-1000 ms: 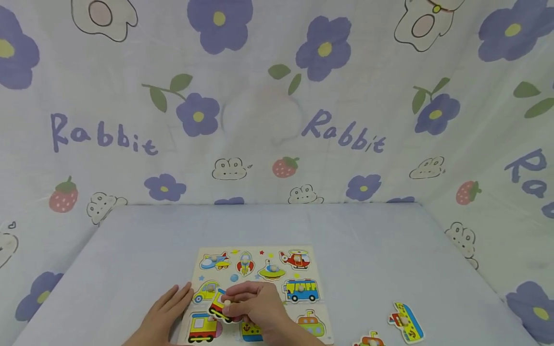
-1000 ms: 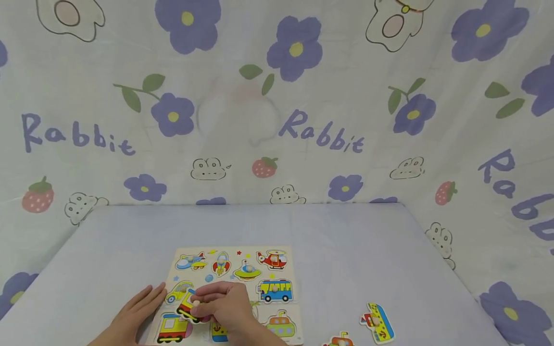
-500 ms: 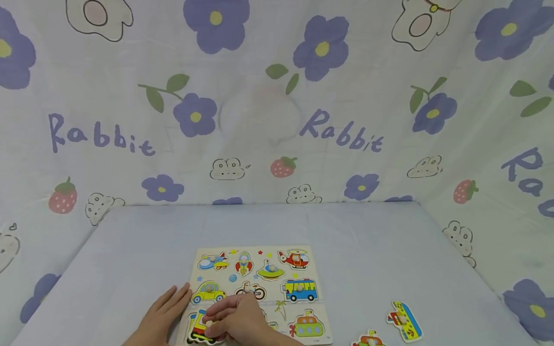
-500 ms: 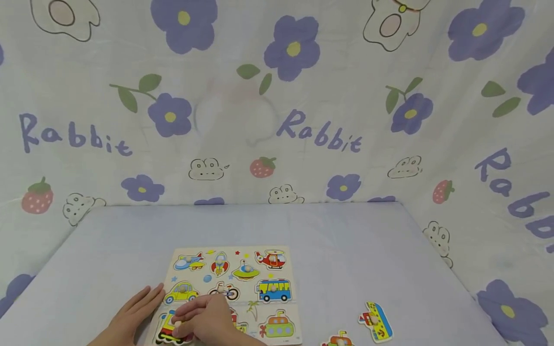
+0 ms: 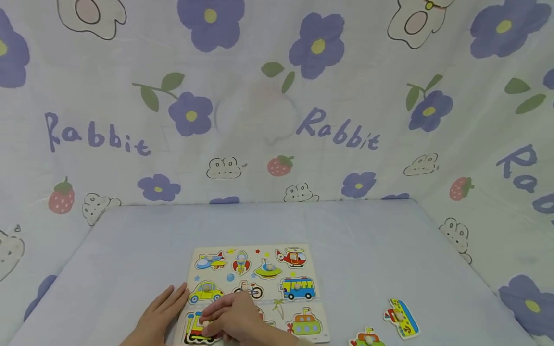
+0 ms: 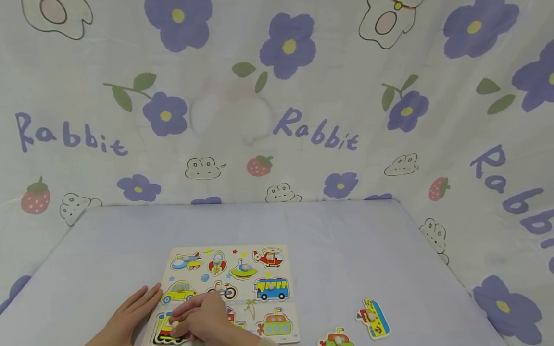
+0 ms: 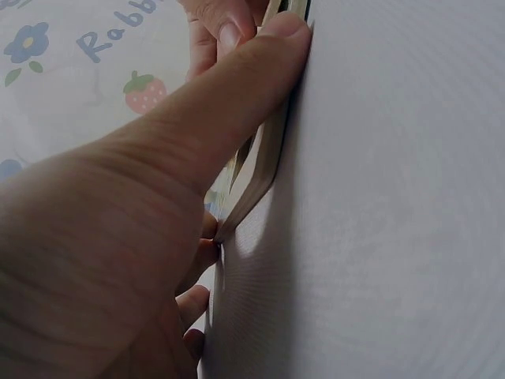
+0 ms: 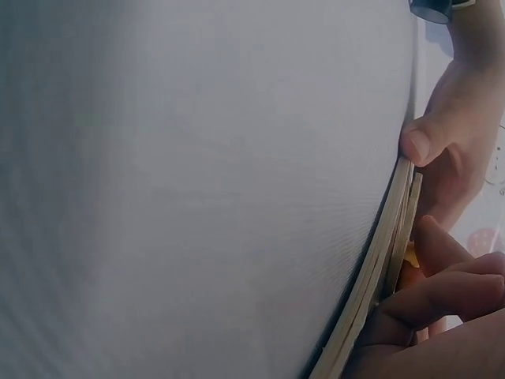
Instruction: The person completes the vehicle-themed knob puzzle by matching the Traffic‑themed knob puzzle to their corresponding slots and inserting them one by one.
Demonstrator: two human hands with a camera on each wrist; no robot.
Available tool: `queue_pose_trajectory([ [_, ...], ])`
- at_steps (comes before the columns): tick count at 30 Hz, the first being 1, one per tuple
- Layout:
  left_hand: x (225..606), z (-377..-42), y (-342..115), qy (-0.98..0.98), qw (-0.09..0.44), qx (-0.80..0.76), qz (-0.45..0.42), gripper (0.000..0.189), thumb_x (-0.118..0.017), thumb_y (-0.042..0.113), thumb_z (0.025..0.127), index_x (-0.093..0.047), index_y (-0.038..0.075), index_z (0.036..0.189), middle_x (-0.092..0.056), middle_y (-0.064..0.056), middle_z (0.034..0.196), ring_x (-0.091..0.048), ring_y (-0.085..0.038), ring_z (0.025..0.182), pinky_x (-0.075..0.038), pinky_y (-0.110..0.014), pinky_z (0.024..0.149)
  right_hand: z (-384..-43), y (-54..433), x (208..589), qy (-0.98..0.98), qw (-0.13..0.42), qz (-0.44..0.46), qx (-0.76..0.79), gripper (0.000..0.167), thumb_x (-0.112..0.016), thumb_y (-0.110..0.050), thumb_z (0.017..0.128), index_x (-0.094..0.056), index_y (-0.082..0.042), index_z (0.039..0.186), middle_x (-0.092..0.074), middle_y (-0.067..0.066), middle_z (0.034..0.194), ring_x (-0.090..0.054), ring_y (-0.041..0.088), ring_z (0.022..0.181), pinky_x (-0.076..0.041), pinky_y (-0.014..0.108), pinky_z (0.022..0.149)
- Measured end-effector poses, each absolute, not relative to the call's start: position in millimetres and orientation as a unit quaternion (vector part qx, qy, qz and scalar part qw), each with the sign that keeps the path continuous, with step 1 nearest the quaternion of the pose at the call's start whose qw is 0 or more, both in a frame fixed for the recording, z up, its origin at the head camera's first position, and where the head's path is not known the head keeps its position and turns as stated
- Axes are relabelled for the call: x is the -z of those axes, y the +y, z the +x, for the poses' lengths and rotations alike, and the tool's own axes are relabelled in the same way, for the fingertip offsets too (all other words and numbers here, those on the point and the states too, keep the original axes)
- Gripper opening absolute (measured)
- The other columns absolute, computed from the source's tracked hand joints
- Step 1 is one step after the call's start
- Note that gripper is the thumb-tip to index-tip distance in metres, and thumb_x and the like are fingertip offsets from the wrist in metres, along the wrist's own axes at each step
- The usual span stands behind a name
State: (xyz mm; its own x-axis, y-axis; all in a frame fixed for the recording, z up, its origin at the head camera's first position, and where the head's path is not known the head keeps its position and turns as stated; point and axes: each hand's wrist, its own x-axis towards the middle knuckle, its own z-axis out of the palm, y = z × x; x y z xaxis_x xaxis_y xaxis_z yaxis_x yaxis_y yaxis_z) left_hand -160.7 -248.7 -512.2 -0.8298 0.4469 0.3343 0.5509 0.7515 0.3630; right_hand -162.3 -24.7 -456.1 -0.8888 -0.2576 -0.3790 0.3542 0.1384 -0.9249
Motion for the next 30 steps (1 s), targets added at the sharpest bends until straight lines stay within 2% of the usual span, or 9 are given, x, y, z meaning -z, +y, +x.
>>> queue_pose_trajectory([
  [2,511.2,-159.9,-248.0,-0.931,0.102,0.236,-0.258,0.114,-0.080,0.070,0.059,-0.050,-0.003,0.141,-0.045,-0.013,0.148,-0.036,-0.040,0.129,-0.002,-0.011,0.106,-162.7,-26.2,456.4,0.720,0.233,0.039,0.652,0.020,-0.083,0.006,0.071,-0.076,-0.010,0.081,-0.074,0.001,0.078,-0.042,0.005,0.041,-0.031,0.014,0.036],
  [4,509.8,-159.5,-247.2,-0.936,0.091,0.235,-0.248,0.114,-0.081,0.069,0.059,-0.050,-0.002,0.142,-0.044,-0.013,0.149,-0.035,-0.040,0.130,-0.013,-0.022,0.111,-163.4,-27.2,456.6,0.721,0.235,0.040,0.651,0.019,-0.083,0.006,0.072,-0.076,-0.010,0.081,-0.074,0.001,0.077,-0.043,0.005,0.040,-0.031,0.014,0.036],
  [6,508.5,-159.3,-246.5,-0.939,0.081,0.234,-0.240,0.114,-0.081,0.069,0.058,-0.049,-0.002,0.143,-0.044,-0.014,0.149,-0.035,-0.040,0.131,-0.024,-0.039,0.111,-164.1,-27.6,456.7,0.722,0.239,0.039,0.649,0.019,-0.082,0.006,0.072,-0.076,-0.010,0.081,-0.074,0.001,0.077,-0.043,0.005,0.041,-0.031,0.014,0.035],
  [7,507.9,-159.3,-246.1,-0.940,0.073,0.239,-0.234,0.115,-0.081,0.069,0.058,-0.049,-0.001,0.143,-0.043,-0.014,0.149,-0.034,-0.040,0.132,-0.025,-0.044,0.111,-164.5,-27.8,456.9,0.721,0.241,0.038,0.649,0.019,-0.082,0.007,0.073,-0.076,-0.009,0.081,-0.074,0.001,0.077,-0.044,0.005,0.041,-0.031,0.014,0.035],
  [9,507.3,-159.4,-245.7,-0.942,0.066,0.236,-0.230,0.115,-0.081,0.069,0.058,-0.049,-0.001,0.143,-0.043,-0.014,0.150,-0.034,-0.040,0.132,-0.034,-0.057,0.102,-165.1,-28.0,457.2,0.720,0.246,0.037,0.648,0.018,-0.081,0.006,0.074,-0.076,-0.010,0.081,-0.074,0.001,0.078,-0.044,0.005,0.041,-0.031,0.014,0.035],
  [11,507.4,-159.6,-245.7,-0.942,0.063,0.237,-0.231,0.115,-0.081,0.069,0.058,-0.048,-0.001,0.143,-0.043,-0.014,0.150,-0.034,-0.041,0.132,-0.034,-0.062,0.099,-165.3,-28.2,457.3,0.720,0.249,0.037,0.647,0.018,-0.081,0.006,0.074,-0.076,-0.010,0.081,-0.074,0.001,0.078,-0.044,0.005,0.041,-0.030,0.014,0.035],
  [18,509.9,-161.0,-247.2,-0.941,0.079,0.228,-0.237,0.112,-0.081,0.067,0.059,-0.050,-0.003,0.141,-0.046,-0.016,0.147,-0.037,-0.042,0.129,-0.037,-0.063,0.097,-162.7,-32.1,458.2,0.711,0.245,0.017,0.659,0.018,-0.080,0.008,0.075,-0.076,-0.008,0.081,-0.073,0.003,0.076,-0.048,0.005,0.042,-0.027,0.014,0.035],
  [23,510.9,-161.7,-246.8,-0.939,0.089,0.232,-0.239,0.109,-0.082,0.064,0.059,-0.052,-0.004,0.139,-0.047,-0.017,0.145,-0.038,-0.043,0.128,-0.038,-0.063,0.096,-161.3,-32.6,457.3,0.715,0.238,0.015,0.657,0.016,-0.080,0.007,0.075,-0.076,-0.007,0.080,-0.073,0.004,0.074,-0.046,0.005,0.040,-0.028,0.013,0.035],
  [30,508.5,-160.2,-244.0,-0.941,0.067,0.242,-0.225,0.106,-0.080,0.064,0.063,-0.051,-0.003,0.140,-0.046,-0.017,0.146,-0.037,-0.044,0.130,-0.036,-0.065,0.098,-162.3,-34.2,455.9,0.730,0.230,0.032,0.643,0.018,-0.084,0.007,0.070,-0.076,-0.009,0.074,-0.071,0.004,0.068,-0.044,0.004,0.036,-0.029,0.012,0.033],
])
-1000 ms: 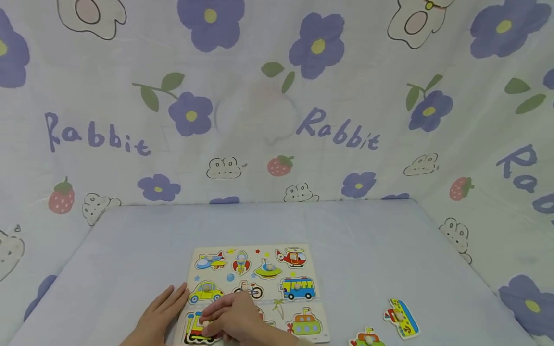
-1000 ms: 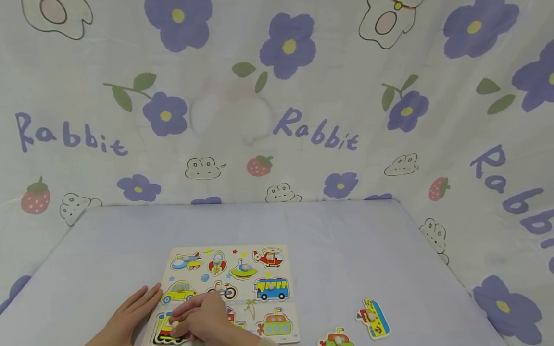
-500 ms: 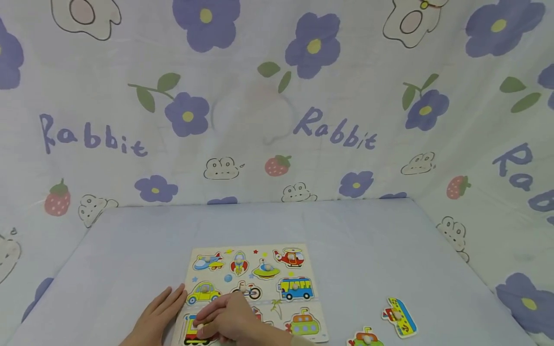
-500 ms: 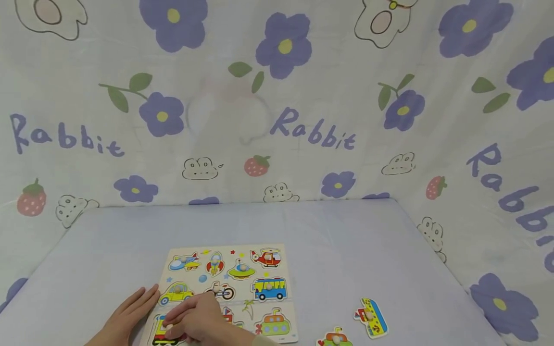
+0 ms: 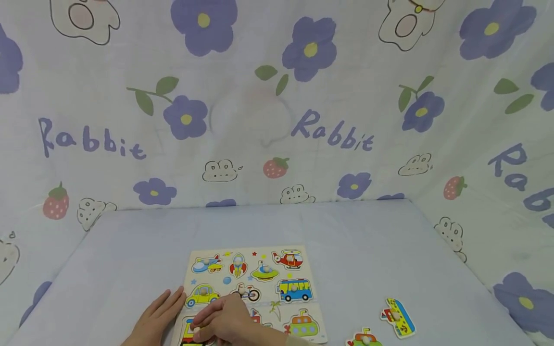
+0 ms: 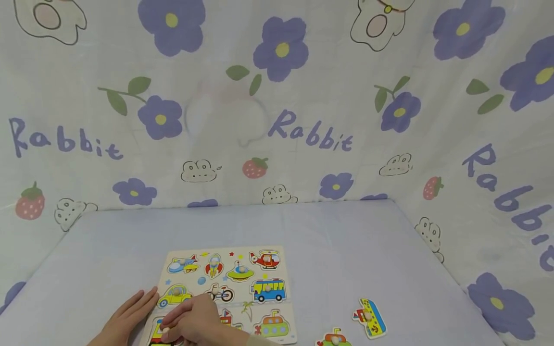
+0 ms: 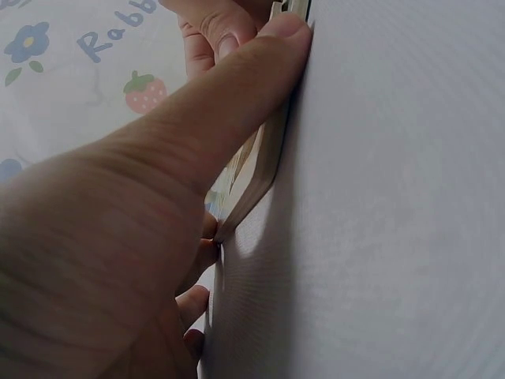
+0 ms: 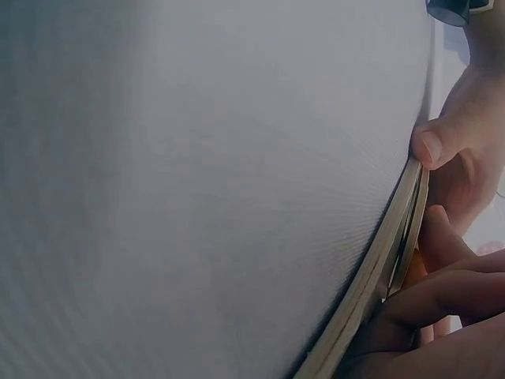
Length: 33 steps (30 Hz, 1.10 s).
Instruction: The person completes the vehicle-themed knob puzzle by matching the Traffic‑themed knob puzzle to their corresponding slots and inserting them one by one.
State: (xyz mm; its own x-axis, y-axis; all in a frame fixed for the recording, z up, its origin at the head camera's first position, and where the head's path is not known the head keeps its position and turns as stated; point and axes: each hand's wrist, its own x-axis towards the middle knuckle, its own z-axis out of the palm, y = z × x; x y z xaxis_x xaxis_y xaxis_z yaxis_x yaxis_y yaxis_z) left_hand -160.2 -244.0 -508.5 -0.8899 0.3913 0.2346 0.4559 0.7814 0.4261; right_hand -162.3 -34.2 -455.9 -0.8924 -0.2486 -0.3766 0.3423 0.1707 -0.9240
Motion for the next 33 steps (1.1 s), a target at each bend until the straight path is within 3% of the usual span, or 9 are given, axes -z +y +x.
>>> queue_pose_trajectory([
  [12,499.7,-157.5,-240.0,-0.948,0.014,0.255,-0.192,0.107,-0.076,0.069,0.067,-0.048,0.000,0.144,-0.042,-0.015,0.150,-0.030,-0.044,0.135,-0.031,-0.067,0.102,-161.1,-32.5,456.0,0.746,0.218,0.031,0.629,0.018,-0.085,0.005,0.069,-0.076,-0.011,0.071,-0.070,0.002,0.064,-0.046,0.004,0.037,-0.032,0.013,0.034],
  [20,503.1,-158.6,-241.4,-0.944,0.047,0.249,-0.212,0.107,-0.078,0.066,0.065,-0.050,-0.002,0.142,-0.045,-0.017,0.148,-0.034,-0.044,0.132,-0.034,-0.066,0.100,-161.1,-31.5,455.5,0.743,0.218,0.036,0.632,0.017,-0.085,0.003,0.070,-0.075,-0.010,0.071,-0.070,0.002,0.064,-0.047,0.004,0.038,-0.033,0.012,0.034],
  [33,506.4,-160.0,-242.6,-0.944,0.055,0.243,-0.217,0.106,-0.078,0.066,0.064,-0.051,-0.002,0.141,-0.046,-0.017,0.147,-0.036,-0.044,0.131,-0.034,-0.065,0.100,-166.4,-36.3,456.4,0.747,0.237,0.055,0.618,0.015,-0.085,0.000,0.071,-0.077,-0.012,0.071,-0.071,0.001,0.066,-0.030,0.005,0.034,-0.022,0.015,0.034],
])
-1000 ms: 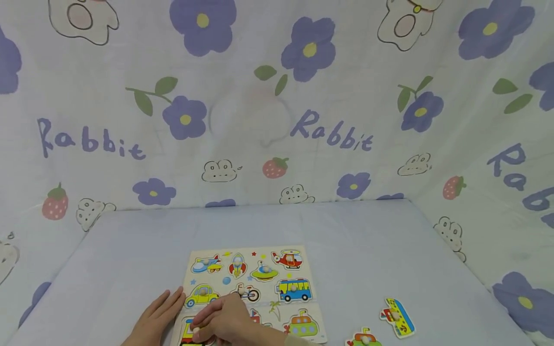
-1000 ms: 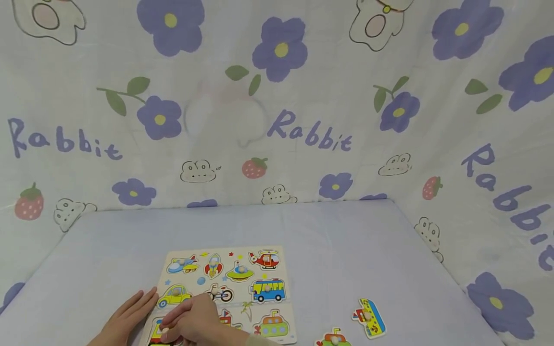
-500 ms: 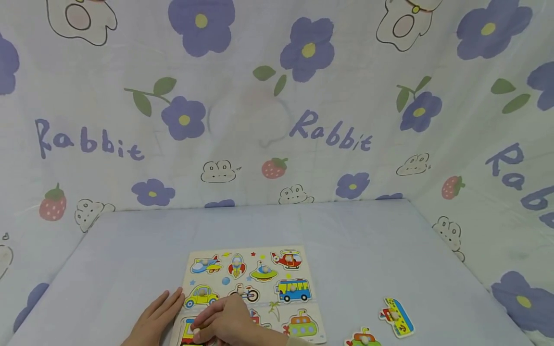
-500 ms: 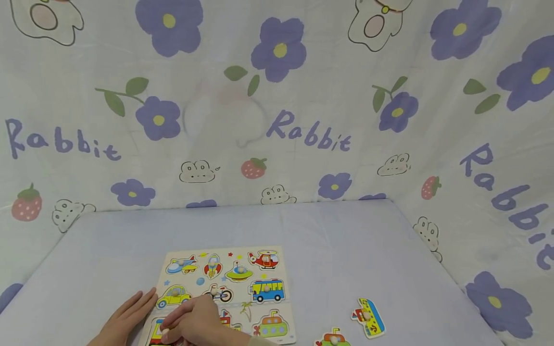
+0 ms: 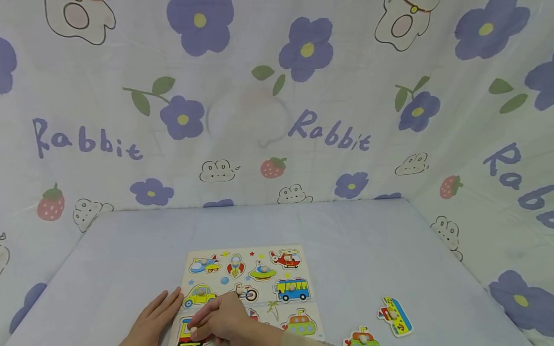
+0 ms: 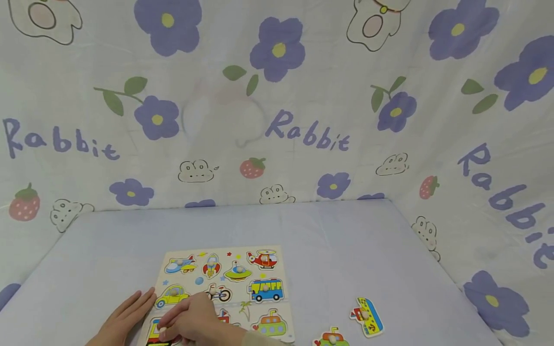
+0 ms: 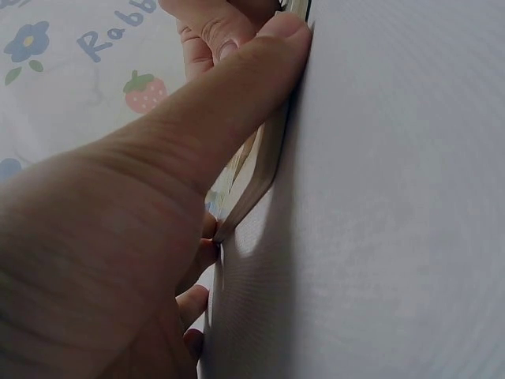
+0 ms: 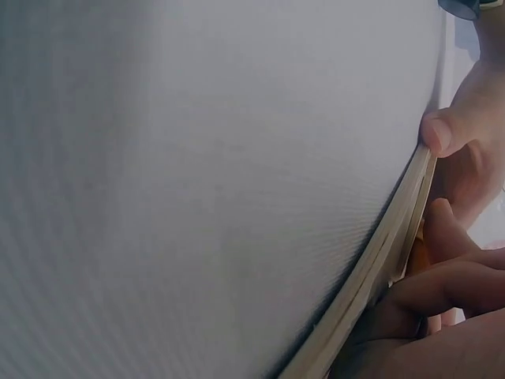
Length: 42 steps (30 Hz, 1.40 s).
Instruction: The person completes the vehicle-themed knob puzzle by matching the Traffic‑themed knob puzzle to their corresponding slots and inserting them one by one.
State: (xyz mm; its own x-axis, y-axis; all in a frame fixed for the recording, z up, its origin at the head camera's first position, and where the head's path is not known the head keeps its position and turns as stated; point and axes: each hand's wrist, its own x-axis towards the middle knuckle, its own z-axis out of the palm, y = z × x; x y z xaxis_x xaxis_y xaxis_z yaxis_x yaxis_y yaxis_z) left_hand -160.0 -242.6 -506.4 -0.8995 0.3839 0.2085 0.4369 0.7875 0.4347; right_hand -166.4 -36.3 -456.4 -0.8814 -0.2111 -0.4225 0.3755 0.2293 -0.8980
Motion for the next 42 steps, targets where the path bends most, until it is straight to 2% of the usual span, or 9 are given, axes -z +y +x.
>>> queue_pose_trajectory([
  [9,506.4,-159.7,-241.5,-0.948,0.043,0.240,-0.205,0.108,-0.077,0.069,0.064,-0.050,0.000,0.142,-0.045,-0.015,0.148,-0.034,-0.043,0.132,-0.033,-0.065,0.101,-165.1,-35.5,455.0,0.744,0.235,0.052,0.623,0.014,-0.085,0.001,0.072,-0.077,-0.011,0.072,-0.070,0.001,0.066,-0.032,0.005,0.034,-0.023,0.014,0.034],
  [20,510.2,-160.1,-242.0,-0.944,0.066,0.242,-0.214,0.103,-0.079,0.064,0.065,-0.052,-0.001,0.140,-0.047,-0.016,0.146,-0.037,-0.043,0.130,-0.036,-0.064,0.099,-164.7,-36.4,456.7,0.745,0.229,0.046,0.625,0.015,-0.085,0.002,0.072,-0.076,-0.011,0.071,-0.070,0.002,0.066,-0.043,0.005,0.037,-0.029,0.014,0.033],
  [33,511.4,-160.4,-243.0,-0.941,0.085,0.237,-0.225,0.098,-0.080,0.059,0.066,-0.054,-0.001,0.139,-0.049,-0.017,0.144,-0.040,-0.044,0.128,-0.038,-0.064,0.097,-163.3,-36.1,454.8,0.742,0.229,0.047,0.629,0.015,-0.083,0.002,0.073,-0.076,-0.010,0.072,-0.070,0.003,0.066,-0.040,0.005,0.038,-0.027,0.014,0.034],
  [42,509.4,-161.1,-242.8,-0.944,0.077,0.230,-0.224,0.101,-0.079,0.062,0.065,-0.053,-0.001,0.140,-0.048,-0.016,0.145,-0.038,-0.043,0.129,-0.036,-0.063,0.099,-163.6,-37.1,454.5,0.747,0.222,0.046,0.625,0.015,-0.084,0.002,0.072,-0.076,-0.010,0.071,-0.070,0.002,0.064,-0.038,0.005,0.036,-0.028,0.014,0.034],
])
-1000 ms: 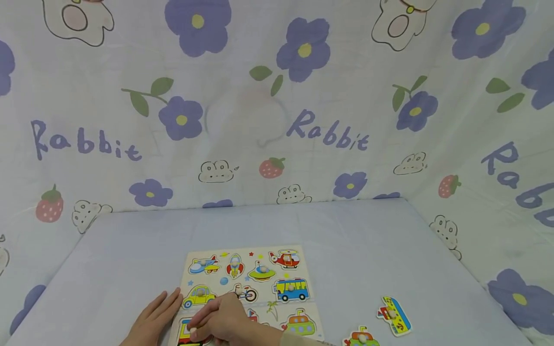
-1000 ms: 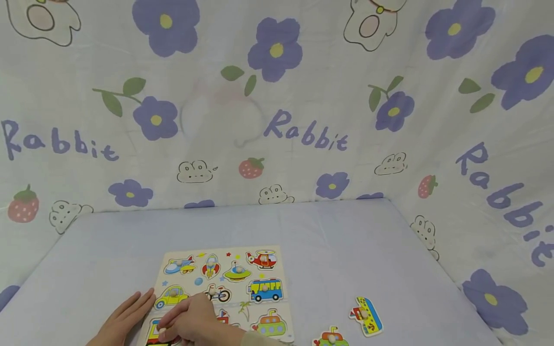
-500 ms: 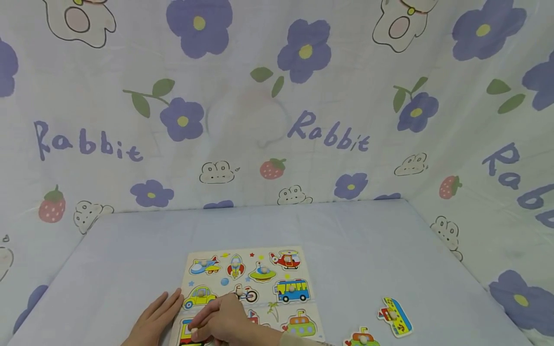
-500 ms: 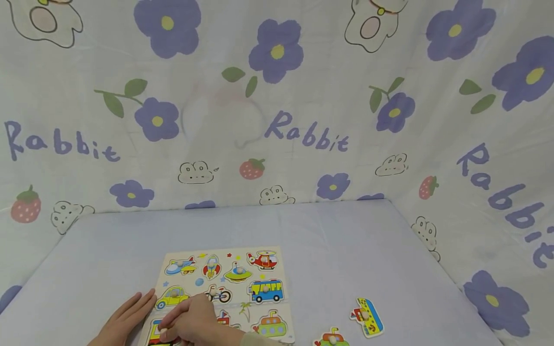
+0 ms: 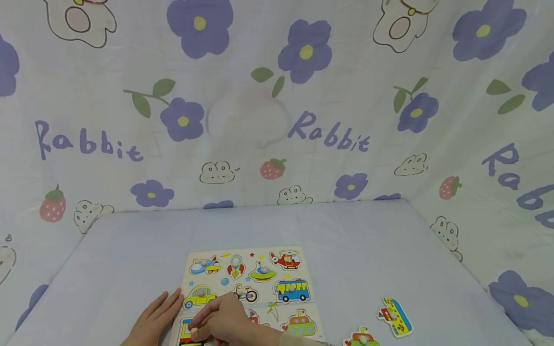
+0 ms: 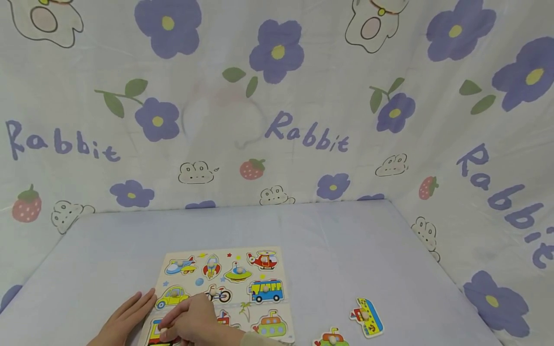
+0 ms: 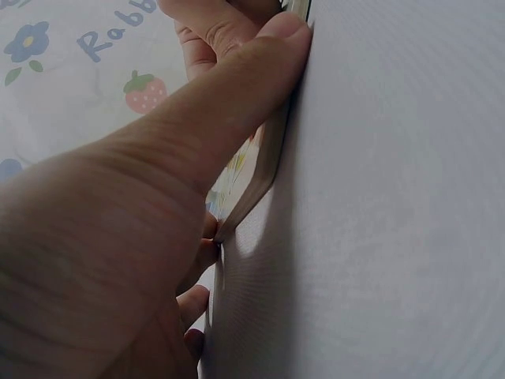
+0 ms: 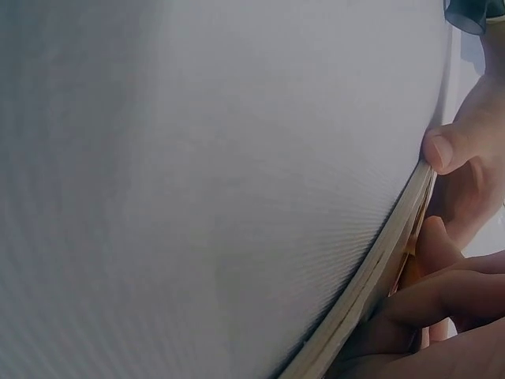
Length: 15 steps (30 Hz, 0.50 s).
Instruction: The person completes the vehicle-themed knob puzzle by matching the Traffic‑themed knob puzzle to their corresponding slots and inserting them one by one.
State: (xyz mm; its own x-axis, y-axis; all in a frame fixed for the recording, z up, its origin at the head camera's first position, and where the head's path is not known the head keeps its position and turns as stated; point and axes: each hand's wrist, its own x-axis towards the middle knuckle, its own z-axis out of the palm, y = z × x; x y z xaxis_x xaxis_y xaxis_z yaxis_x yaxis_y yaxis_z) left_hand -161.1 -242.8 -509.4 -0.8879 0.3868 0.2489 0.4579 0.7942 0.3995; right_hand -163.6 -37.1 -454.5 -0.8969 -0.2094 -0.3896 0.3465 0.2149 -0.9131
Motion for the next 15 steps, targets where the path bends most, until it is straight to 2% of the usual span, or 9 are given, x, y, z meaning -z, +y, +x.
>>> queue_pose_trajectory([
  [15,508.7,-161.7,-242.3,-0.947,0.055,0.236,-0.212,0.107,-0.078,0.067,0.064,-0.050,-0.001,0.142,-0.045,-0.017,0.147,-0.036,-0.045,0.131,-0.034,-0.065,0.101,-161.9,-38.3,450.5,0.758,0.218,0.058,0.612,0.016,-0.085,0.002,0.071,-0.075,-0.011,0.069,-0.069,0.001,0.063,-0.039,0.005,0.036,-0.028,0.013,0.034],
])
